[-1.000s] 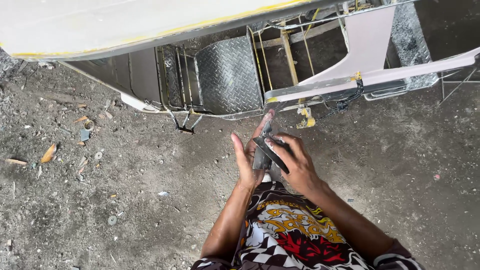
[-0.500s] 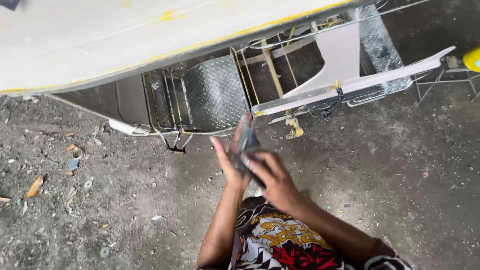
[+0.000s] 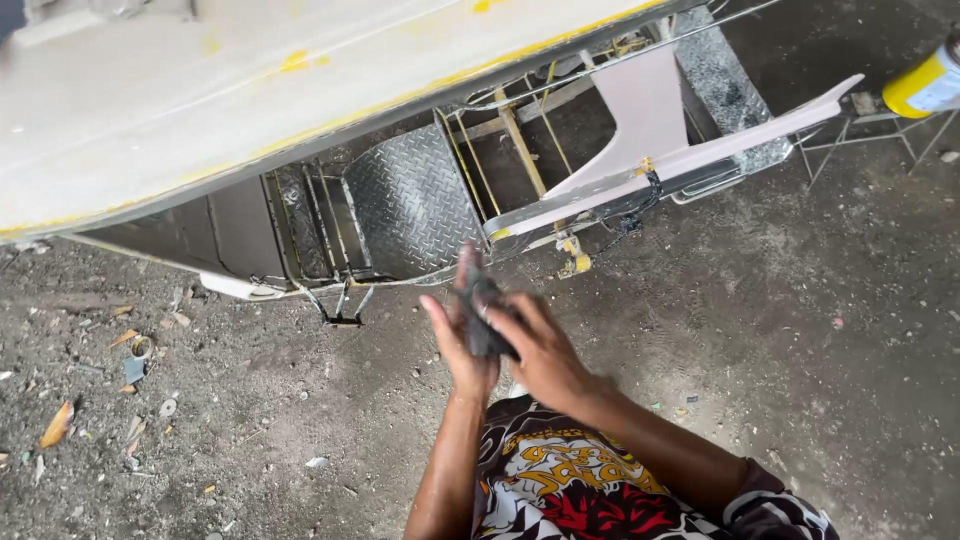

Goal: The person uses a metal scraper to remove paint from the edge of a white vehicle bumper. They repeatedly scrape the surface and clean the accumulated paint residue from the tool's blade using a cloth.

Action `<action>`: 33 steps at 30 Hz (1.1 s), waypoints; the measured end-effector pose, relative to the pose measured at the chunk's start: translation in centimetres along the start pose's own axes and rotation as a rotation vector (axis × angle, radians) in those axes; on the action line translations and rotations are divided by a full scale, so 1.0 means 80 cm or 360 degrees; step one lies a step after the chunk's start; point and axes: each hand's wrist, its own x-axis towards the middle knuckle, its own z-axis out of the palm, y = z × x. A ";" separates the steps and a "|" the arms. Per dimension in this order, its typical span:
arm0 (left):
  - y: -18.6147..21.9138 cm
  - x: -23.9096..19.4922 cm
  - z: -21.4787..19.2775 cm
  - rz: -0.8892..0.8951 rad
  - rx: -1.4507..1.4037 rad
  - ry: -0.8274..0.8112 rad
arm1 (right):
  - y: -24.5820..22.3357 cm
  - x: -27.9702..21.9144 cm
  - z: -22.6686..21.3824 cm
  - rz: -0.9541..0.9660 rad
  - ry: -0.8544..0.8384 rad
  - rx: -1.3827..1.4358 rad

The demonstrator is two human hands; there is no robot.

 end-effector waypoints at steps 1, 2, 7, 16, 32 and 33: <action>0.000 0.011 -0.010 -0.0019 -0.0003 -0.0009 | -0.006 -0.009 -0.004 0.0018 0.0009 -0.0007; 0.001 0.017 -0.024 0.0045 -0.0568 -0.0228 | -0.014 -0.020 -0.006 -0.0110 -0.0092 0.0091; 0.032 -0.008 0.055 -0.0165 0.0314 0.0037 | 0.012 -0.028 -0.009 -0.0160 -0.0205 0.0217; 0.023 0.010 0.034 -0.0086 0.0063 0.0355 | -0.005 -0.032 -0.002 -0.0208 -0.0167 0.0172; -0.052 -0.041 -0.018 -0.0486 -0.0282 0.0073 | 0.037 -0.014 0.003 -0.0097 0.0175 0.0031; -0.070 -0.044 -0.037 -0.0509 -0.0411 0.0096 | 0.047 -0.019 0.015 -0.0306 0.0249 0.0041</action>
